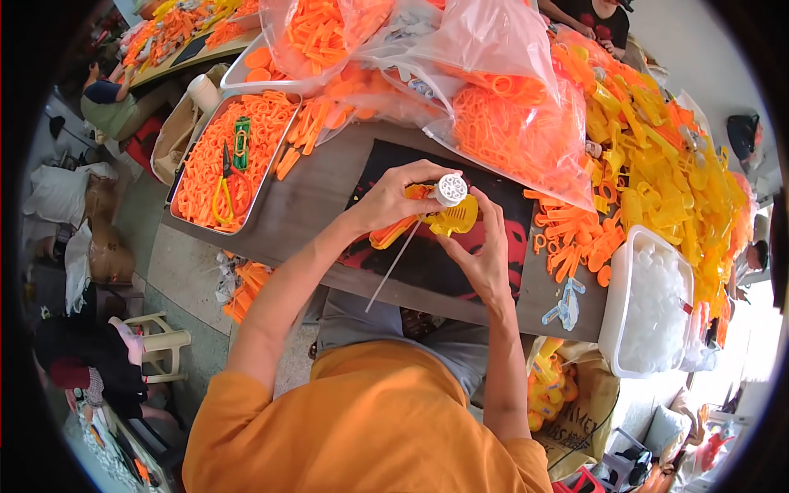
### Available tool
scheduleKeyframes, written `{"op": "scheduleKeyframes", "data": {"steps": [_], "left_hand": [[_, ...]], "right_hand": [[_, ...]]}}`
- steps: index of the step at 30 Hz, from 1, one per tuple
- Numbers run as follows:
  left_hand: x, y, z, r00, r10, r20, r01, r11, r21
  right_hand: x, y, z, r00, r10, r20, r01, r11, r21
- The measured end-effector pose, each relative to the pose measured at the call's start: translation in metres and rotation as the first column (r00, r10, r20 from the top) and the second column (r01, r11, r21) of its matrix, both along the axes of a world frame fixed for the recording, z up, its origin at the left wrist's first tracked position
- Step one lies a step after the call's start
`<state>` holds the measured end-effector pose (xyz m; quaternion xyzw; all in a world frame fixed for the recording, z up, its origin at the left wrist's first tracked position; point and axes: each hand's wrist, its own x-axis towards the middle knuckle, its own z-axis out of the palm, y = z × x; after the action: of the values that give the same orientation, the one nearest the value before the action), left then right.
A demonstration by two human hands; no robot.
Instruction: Assembling and packaging plastic toy components into small yellow boxes.
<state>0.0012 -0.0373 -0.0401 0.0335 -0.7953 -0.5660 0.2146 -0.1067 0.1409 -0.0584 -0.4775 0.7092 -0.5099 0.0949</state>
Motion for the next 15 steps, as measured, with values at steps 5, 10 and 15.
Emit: {"op": "scheduleKeyframes", "data": {"steps": [5, 10, 15], "left_hand": [[-0.008, -0.018, 0.002, 0.994, -0.110, 0.015, 0.111, 0.971, -0.210], [-0.011, -0.022, 0.012, 0.981, -0.166, 0.101, 0.182, 0.967, -0.179], [-0.014, -0.024, 0.016, 0.964, -0.212, 0.160, 0.246, 0.939, -0.242]], "right_hand": [[-0.011, -0.003, 0.015, 1.000, -0.002, -0.009, 0.003, 0.993, 0.119], [-0.018, -0.004, 0.017, 0.992, 0.053, 0.115, -0.064, 0.994, 0.093], [-0.018, -0.004, 0.017, 0.988, 0.060, 0.143, -0.075, 0.992, 0.105]]}}
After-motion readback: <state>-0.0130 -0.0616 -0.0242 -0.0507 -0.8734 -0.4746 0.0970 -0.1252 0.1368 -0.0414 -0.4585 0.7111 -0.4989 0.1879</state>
